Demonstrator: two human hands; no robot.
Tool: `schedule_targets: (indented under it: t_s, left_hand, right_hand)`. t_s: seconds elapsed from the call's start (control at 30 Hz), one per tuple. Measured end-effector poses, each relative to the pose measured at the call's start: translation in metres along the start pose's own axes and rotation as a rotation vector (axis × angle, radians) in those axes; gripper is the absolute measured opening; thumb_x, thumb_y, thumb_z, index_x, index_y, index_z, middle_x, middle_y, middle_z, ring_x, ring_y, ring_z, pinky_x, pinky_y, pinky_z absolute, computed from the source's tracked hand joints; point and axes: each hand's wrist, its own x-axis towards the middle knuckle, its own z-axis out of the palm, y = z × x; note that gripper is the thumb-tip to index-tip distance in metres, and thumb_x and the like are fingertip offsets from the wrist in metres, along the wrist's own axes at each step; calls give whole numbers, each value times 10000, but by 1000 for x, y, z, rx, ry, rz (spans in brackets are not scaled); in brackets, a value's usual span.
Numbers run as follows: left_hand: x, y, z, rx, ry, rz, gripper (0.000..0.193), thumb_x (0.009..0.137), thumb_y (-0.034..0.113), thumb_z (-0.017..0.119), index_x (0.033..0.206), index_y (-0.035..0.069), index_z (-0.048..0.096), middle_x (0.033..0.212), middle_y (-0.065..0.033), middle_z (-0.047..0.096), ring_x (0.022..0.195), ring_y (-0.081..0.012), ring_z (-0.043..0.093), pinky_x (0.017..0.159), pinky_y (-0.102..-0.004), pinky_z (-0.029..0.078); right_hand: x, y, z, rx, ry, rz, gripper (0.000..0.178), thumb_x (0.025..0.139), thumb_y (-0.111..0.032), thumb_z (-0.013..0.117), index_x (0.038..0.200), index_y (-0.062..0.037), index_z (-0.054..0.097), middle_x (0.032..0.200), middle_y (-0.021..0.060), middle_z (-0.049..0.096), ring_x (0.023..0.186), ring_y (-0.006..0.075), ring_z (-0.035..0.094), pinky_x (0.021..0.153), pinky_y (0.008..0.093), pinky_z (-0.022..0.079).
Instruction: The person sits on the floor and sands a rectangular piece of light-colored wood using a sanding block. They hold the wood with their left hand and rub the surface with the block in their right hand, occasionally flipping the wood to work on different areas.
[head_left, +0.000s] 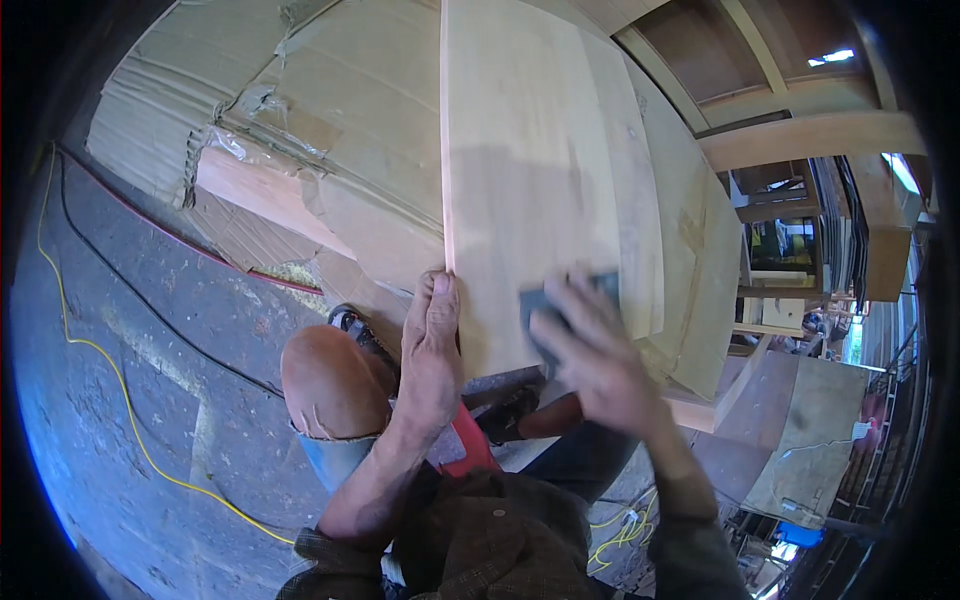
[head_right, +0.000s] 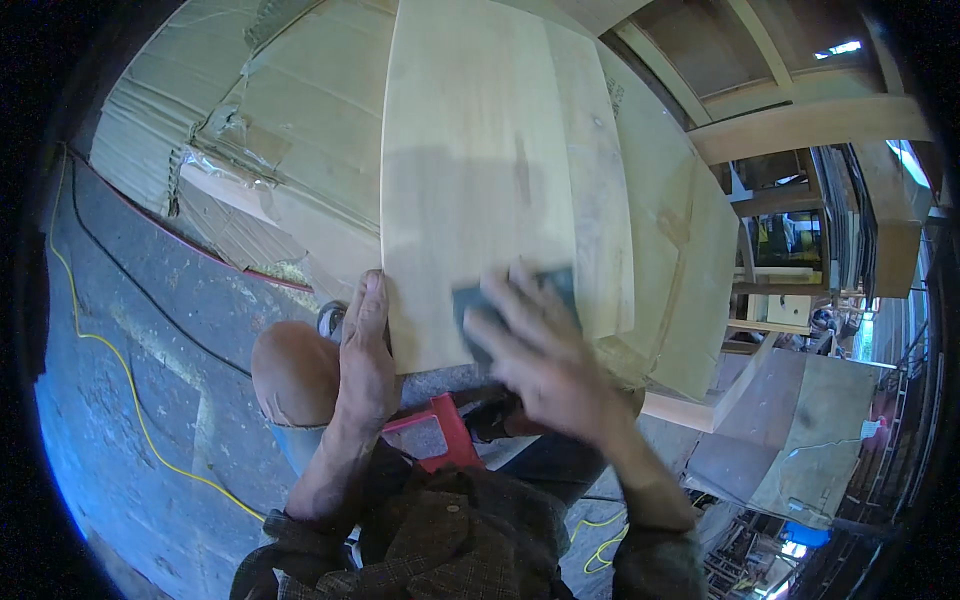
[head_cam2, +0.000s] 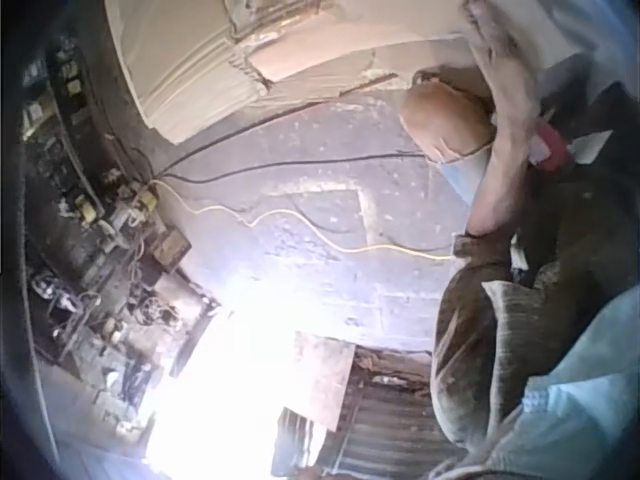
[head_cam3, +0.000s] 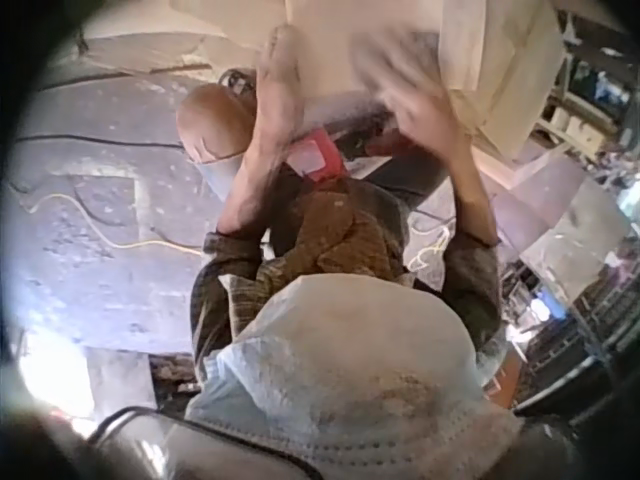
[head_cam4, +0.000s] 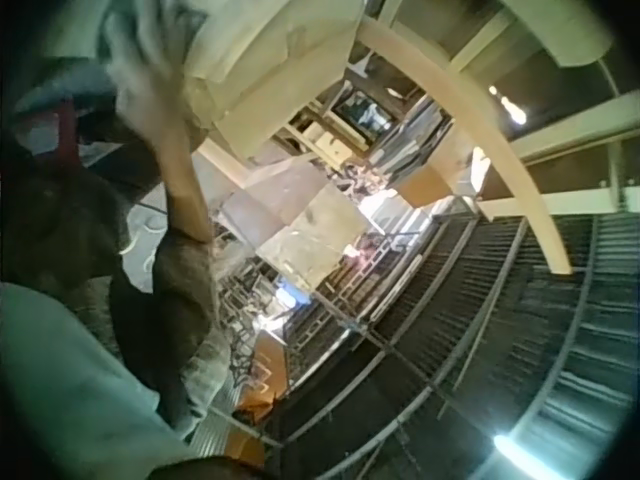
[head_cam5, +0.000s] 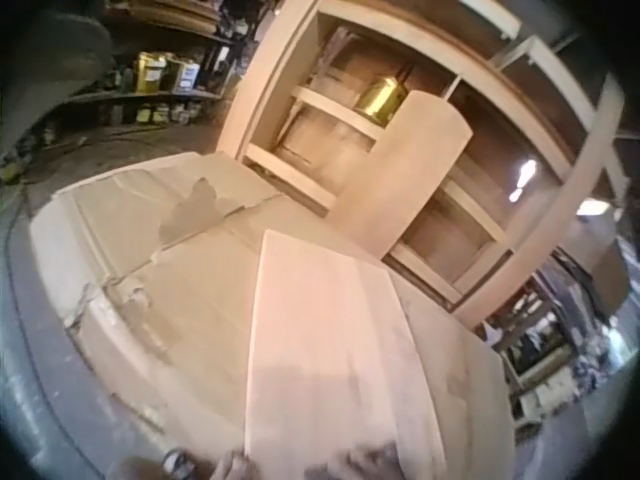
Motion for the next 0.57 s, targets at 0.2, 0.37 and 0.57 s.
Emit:
schedule_targets:
  t_s: [0.2,0.37,0.57]
  left_hand:
    - [-7,15,14,231,10,112,381,1044,334,315,986,2,493,752,0,417,704,-74,348,632,-245,349]
    - [-10,21,10,393,-15,36,419,1053,307,241,996,-25,491,828,-45,425,774,-136,382,734,-271,364]
    - [-6,-11,-2,427,43,239,317,1034,295,350,1032,-3,456,871,-79,424,804,-173,400,731,-310,355]
  right_hand:
    - [177,142,-20,-29,281,-6,419,984,-304,462,1343,-93,511,1473,124,384,1390,294,310,1139,383,213]
    - [286,195,-39,-4,445,162,406,967,-276,448,1261,-18,559,1289,183,560,1250,304,484,1070,355,339]
    - [211,157,-22,-79,434,114,405,964,-298,460,1299,-89,549,1387,166,476,1330,316,388,1123,381,267]
